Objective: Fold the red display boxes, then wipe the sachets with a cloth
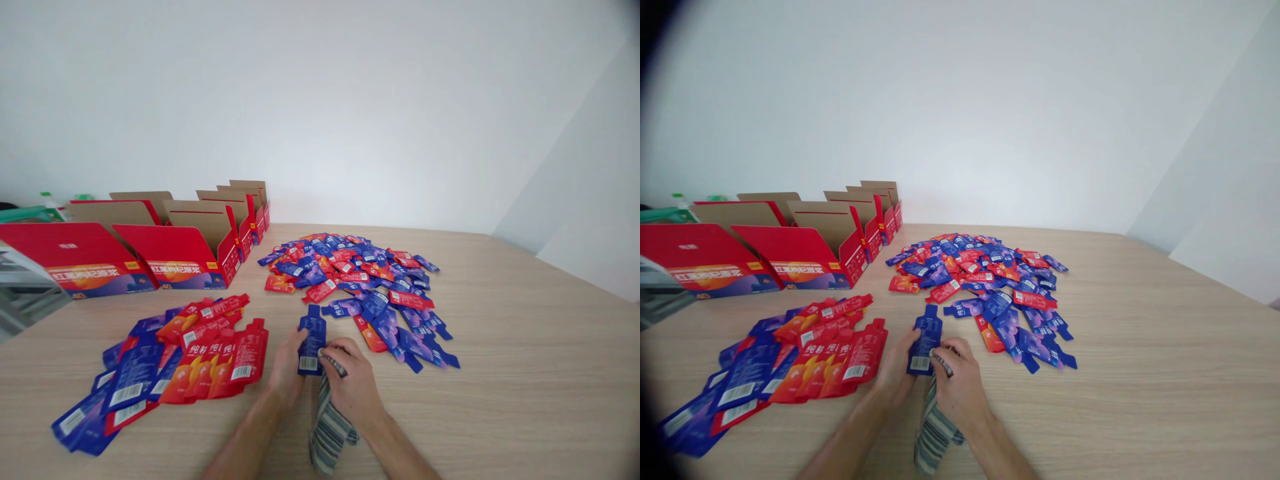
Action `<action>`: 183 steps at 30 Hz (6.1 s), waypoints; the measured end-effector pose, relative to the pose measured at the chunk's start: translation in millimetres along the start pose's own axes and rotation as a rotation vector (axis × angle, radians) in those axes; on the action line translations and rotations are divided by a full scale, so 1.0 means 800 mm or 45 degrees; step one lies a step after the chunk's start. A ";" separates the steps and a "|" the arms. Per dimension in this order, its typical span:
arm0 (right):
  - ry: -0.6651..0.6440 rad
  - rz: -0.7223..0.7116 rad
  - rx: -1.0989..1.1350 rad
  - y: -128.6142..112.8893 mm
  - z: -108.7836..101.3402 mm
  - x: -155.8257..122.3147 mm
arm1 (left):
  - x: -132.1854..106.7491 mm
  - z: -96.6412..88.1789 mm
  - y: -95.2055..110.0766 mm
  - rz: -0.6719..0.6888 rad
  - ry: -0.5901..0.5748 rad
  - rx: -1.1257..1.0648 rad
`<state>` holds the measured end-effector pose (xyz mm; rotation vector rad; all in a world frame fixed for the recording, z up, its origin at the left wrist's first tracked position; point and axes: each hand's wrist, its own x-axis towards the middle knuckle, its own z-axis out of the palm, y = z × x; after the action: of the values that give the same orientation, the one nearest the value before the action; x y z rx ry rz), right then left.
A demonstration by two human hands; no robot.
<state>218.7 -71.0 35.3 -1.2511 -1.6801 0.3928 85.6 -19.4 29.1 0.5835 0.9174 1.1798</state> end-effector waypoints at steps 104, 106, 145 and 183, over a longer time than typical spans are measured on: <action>0.105 -0.104 -0.150 0.010 0.001 0.004 | -0.015 0.012 -0.009 -0.033 -0.431 -0.004; -0.084 -0.095 -0.085 -0.001 0.008 -0.001 | -0.009 0.006 -0.004 -0.027 -0.313 -0.098; -0.080 -0.232 -0.080 -0.006 -0.003 -0.007 | -0.013 0.006 0.002 -0.242 -0.444 -0.454; 0.074 -0.096 -0.229 0.022 0.006 -0.004 | 0.012 -0.064 -0.009 0.871 -0.048 2.103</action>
<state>224.4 -65.3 18.6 -1.3116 -1.7371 0.1606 47.1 -16.5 -6.2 2.3573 1.6262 0.7053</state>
